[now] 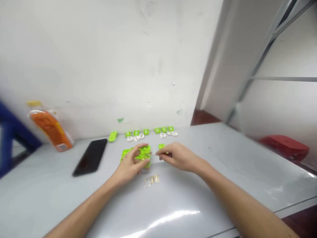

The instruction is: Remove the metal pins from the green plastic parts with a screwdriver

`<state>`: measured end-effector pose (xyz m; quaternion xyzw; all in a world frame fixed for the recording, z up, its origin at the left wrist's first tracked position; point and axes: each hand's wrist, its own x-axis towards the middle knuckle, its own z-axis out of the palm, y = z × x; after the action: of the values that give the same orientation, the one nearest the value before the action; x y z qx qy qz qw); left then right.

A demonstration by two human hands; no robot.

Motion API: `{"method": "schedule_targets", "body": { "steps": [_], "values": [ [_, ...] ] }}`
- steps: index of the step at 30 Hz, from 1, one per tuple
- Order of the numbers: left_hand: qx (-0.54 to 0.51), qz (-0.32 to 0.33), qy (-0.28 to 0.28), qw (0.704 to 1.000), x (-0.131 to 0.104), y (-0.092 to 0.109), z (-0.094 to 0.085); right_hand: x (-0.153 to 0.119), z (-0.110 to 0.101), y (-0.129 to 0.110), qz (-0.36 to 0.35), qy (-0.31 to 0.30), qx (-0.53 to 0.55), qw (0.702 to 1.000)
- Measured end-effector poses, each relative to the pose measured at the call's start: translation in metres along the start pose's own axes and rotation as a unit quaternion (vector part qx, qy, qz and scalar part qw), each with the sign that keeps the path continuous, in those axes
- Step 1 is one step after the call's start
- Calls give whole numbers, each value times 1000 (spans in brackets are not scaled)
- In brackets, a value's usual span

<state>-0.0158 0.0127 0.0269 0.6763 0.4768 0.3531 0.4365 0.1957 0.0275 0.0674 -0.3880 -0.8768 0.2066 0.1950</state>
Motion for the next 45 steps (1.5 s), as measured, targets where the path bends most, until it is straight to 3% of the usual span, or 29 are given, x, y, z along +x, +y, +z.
{"method": "schedule_targets", "body": {
  "steps": [6,12,15,26,38,45],
  "values": [
    [-90,-7,-24,996,-1,7,-1,2,-5,6,21,-20,101,995],
    [-92,-12,-30,995,-1,8,-1,2,-6,11,32,-57,152,986],
    [-59,-18,-34,997,-3,6,1,1,-4,13,20,-98,138,985],
    [12,-5,14,1000,-3,2,5,-1,-2,6,-13,-34,15,999],
    [40,-2,24,999,-4,3,7,0,0,5,-5,-52,43,998],
    [-5,-21,-22,1000,-6,5,7,4,5,10,2,-85,83,993]
  ]
}}
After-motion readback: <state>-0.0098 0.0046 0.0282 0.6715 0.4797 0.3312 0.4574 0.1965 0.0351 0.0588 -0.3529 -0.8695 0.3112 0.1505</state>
